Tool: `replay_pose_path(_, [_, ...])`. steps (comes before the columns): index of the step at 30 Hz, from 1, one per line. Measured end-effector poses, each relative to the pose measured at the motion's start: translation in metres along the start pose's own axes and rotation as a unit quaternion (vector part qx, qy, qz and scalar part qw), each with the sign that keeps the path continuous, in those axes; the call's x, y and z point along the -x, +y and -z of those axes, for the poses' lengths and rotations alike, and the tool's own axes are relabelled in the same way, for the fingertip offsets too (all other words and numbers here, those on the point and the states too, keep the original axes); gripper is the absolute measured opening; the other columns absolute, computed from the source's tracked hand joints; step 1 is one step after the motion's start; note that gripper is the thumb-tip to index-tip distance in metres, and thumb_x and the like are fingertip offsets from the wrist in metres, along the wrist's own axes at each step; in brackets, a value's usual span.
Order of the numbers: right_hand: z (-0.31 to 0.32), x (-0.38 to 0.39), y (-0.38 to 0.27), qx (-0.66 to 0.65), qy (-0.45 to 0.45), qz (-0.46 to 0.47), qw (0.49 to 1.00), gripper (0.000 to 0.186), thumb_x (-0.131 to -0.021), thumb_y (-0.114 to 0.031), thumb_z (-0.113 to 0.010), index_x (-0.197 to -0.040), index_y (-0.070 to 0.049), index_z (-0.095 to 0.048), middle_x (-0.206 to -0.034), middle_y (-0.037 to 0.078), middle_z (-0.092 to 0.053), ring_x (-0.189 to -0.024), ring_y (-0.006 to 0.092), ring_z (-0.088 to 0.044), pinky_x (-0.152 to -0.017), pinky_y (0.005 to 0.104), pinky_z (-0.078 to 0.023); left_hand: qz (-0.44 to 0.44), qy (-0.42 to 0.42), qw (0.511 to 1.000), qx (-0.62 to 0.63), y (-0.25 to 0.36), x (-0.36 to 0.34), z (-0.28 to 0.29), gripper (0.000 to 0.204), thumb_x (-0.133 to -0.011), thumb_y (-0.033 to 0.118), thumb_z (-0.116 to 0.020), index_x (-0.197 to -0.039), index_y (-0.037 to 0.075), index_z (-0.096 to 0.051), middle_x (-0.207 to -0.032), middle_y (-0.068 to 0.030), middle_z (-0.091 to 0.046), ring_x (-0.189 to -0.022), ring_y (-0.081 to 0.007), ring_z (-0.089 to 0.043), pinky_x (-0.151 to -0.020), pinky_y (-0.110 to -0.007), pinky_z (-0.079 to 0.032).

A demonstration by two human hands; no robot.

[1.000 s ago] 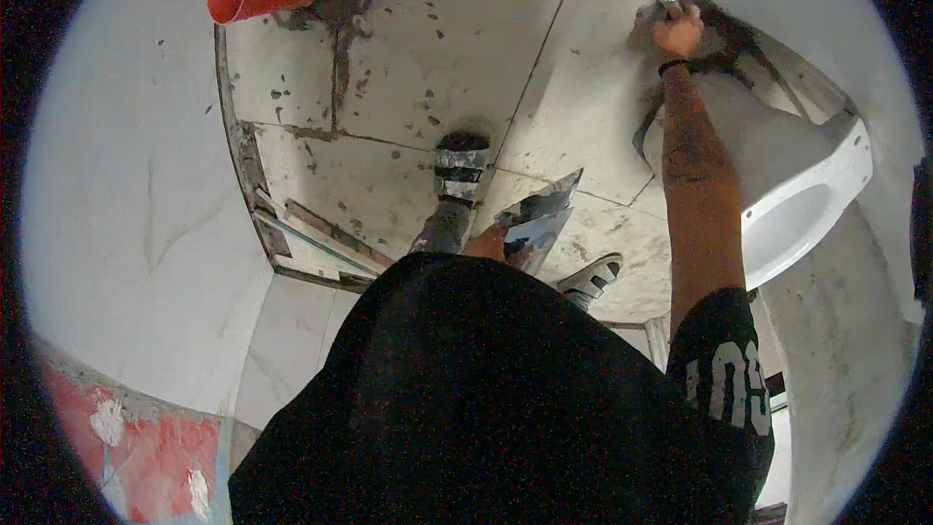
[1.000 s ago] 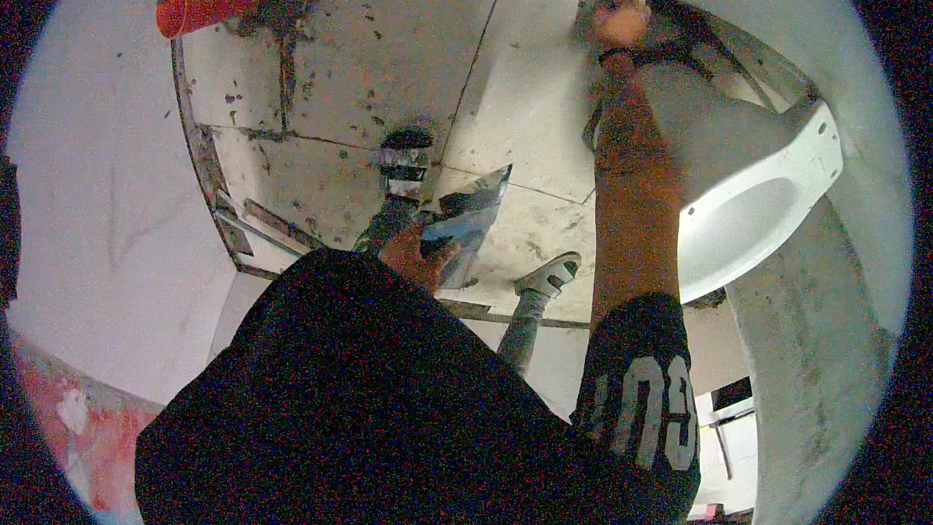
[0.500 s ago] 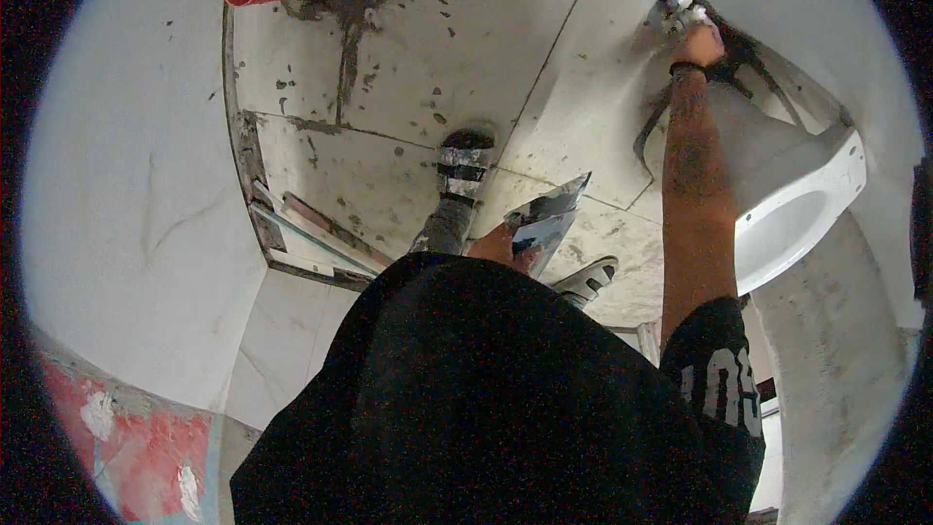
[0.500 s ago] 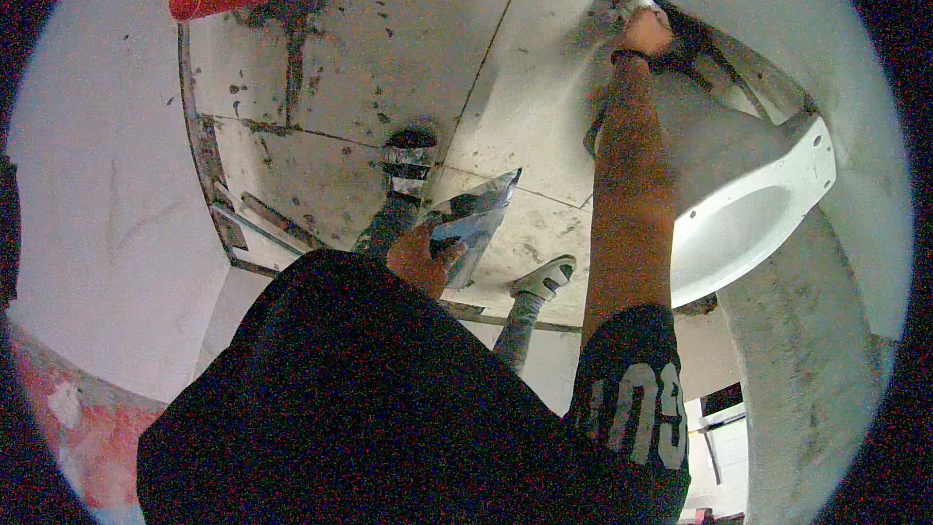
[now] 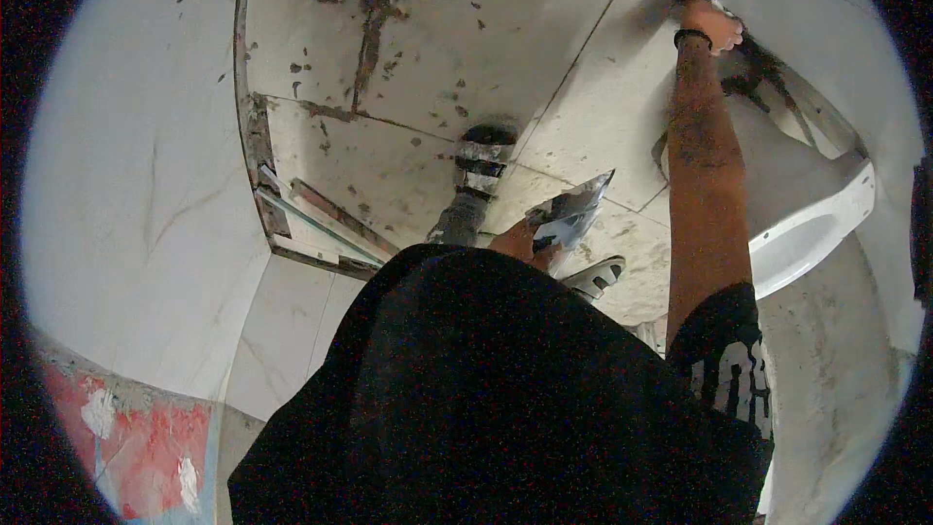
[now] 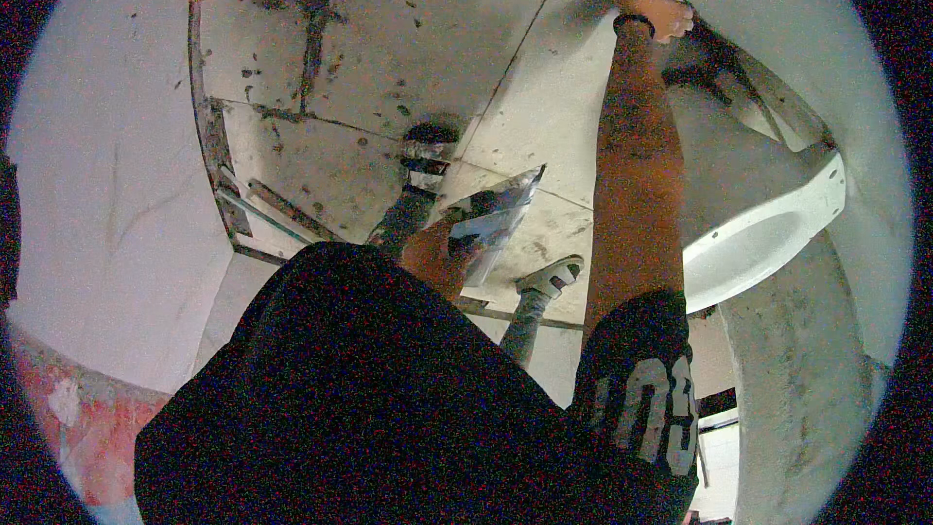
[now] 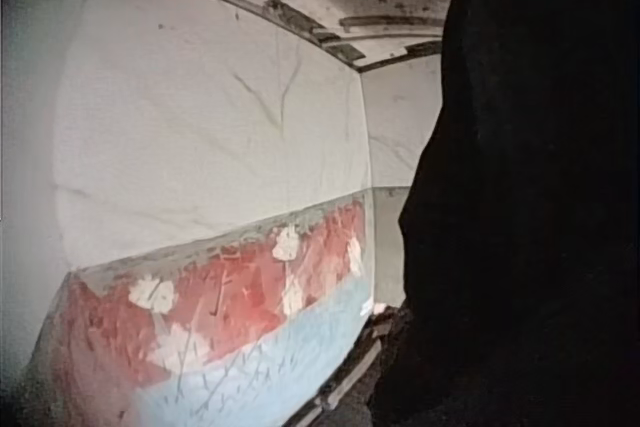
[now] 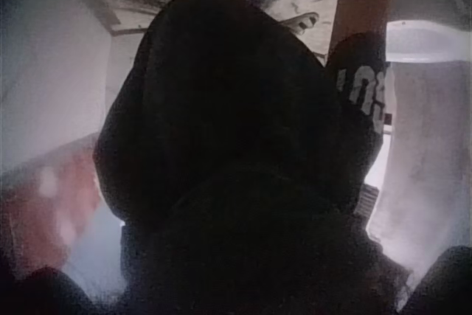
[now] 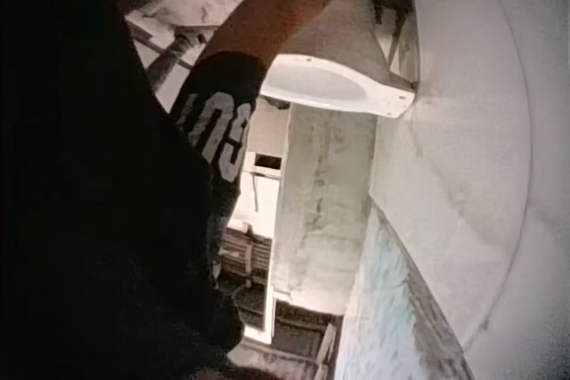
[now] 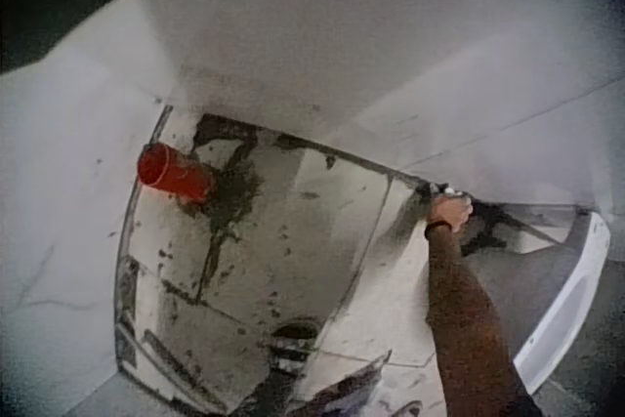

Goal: The person applies plaster onto the bathroom walls using putty knives, periodically scooping more plaster and spreading it across the blades.

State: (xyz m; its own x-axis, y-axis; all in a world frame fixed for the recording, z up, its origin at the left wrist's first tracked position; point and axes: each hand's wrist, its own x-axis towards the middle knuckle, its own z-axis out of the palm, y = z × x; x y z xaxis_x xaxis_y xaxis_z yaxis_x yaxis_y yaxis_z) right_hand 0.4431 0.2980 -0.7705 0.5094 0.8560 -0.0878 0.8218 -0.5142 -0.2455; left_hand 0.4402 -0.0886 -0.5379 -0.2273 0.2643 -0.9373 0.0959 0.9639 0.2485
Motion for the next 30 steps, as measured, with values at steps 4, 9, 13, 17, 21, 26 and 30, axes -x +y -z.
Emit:
replay_pose_path(4, [-0.037, -0.051, 0.038, 0.009, 0.091, 0.085, 0.992, 0.074, -0.045, -0.045, -0.081, -0.094, 0.003, -0.052, -0.092, 0.014, -0.055, -0.085, 0.0308, -0.058, -0.073, 0.0413, -0.049, -0.002, -0.010, 1.000, -0.003, 0.001, -0.003, 0.002, 0.047, -0.073, 0.039, -0.063, -0.102, 0.003, -0.054, -0.093, -0.0189, -0.060, -0.086, -0.0358, -0.058, -0.074, -0.043, -0.047])
replay_pose_path(9, [-0.043, -0.084, 0.059, -0.089, 0.087, 0.187, 0.974, 0.062, -0.046, -0.045, -0.079, -0.075, 0.006, -0.058, -0.072, 0.016, -0.062, -0.067, 0.0326, -0.062, -0.063, 0.0398, -0.051, -0.005, -0.016, 1.000, -0.005, 0.005, -0.006, 0.005, 0.047, -0.073, 0.038, -0.063, -0.102, 0.003, -0.054, -0.093, -0.0189, -0.060, -0.086, -0.0358, -0.058, -0.074, -0.043, -0.047])
replay_pose_path(13, [-0.021, -0.047, 0.037, -0.062, 0.039, 0.153, 0.985, 0.050, -0.049, -0.036, -0.079, -0.073, 0.004, -0.062, -0.074, 0.017, -0.064, -0.072, 0.0276, -0.063, -0.063, 0.0364, -0.049, 0.013, -0.009, 1.000, -0.002, 0.005, -0.006, 0.003, 0.046, -0.073, 0.038, -0.063, -0.102, 0.003, -0.054, -0.093, -0.0189, -0.060, -0.086, -0.0359, -0.058, -0.074, -0.043, -0.047])
replay_pose_path(17, [-0.026, -0.071, 0.048, -0.095, -0.026, 0.085, 0.991, 0.042, -0.053, -0.033, -0.078, -0.071, 0.002, -0.063, -0.070, 0.012, -0.064, -0.061, 0.0215, -0.059, -0.057, 0.0359, -0.047, 0.018, -0.010, 1.000, -0.006, 0.008, -0.005, 0.003, 0.046, -0.073, 0.037, -0.063, -0.102, 0.003, -0.054, -0.093, -0.0189, -0.060, -0.086, -0.0360, -0.058, -0.074, -0.043, -0.047])
replay_pose_path(21, [-0.050, -0.090, 0.065, -0.304, -0.114, 0.014, 0.946, 0.030, -0.063, -0.024, -0.066, -0.072, 0.004, -0.064, -0.072, 0.011, -0.065, -0.065, 0.0260, -0.063, -0.060, 0.0345, -0.050, 0.023, -0.009, 1.000, -0.011, 0.011, -0.003, 0.003, 0.046, -0.073, 0.037, -0.063, -0.102, 0.003, -0.054, -0.093, -0.0189, -0.060, -0.086, -0.0361, -0.057, -0.074, -0.043, -0.047])
replay_pose_path(26, [-0.060, -0.135, 0.093, -0.046, -0.172, 0.479, 0.859, 0.027, -0.062, -0.020, -0.072, -0.076, 0.000, -0.061, -0.071, 0.006, -0.063, -0.061, 0.0173, -0.056, -0.055, 0.0338, -0.047, 0.037, 0.000, 0.999, -0.018, 0.015, 0.001, 0.005, 0.045, -0.073, 0.036, -0.063, -0.102, 0.003, -0.054, -0.093, -0.0189, -0.060, -0.086, -0.0362, -0.057, -0.074, -0.043, -0.047])
replay_pose_path(30, [-0.030, -0.208, 0.135, -0.051, -0.195, 0.569, 0.797, 0.029, -0.069, -0.021, -0.065, -0.091, -0.002, -0.059, -0.083, 0.007, -0.064, -0.069, 0.0200, -0.060, -0.062, 0.0330, -0.049, -0.018, -0.030, 0.999, -0.022, 0.030, 0.004, 0.001, 0.045, -0.074, 0.036, -0.063, -0.102, 0.003, -0.054, -0.093, -0.0189, -0.060, -0.086, -0.0363, -0.057, -0.074, -0.043, -0.047])
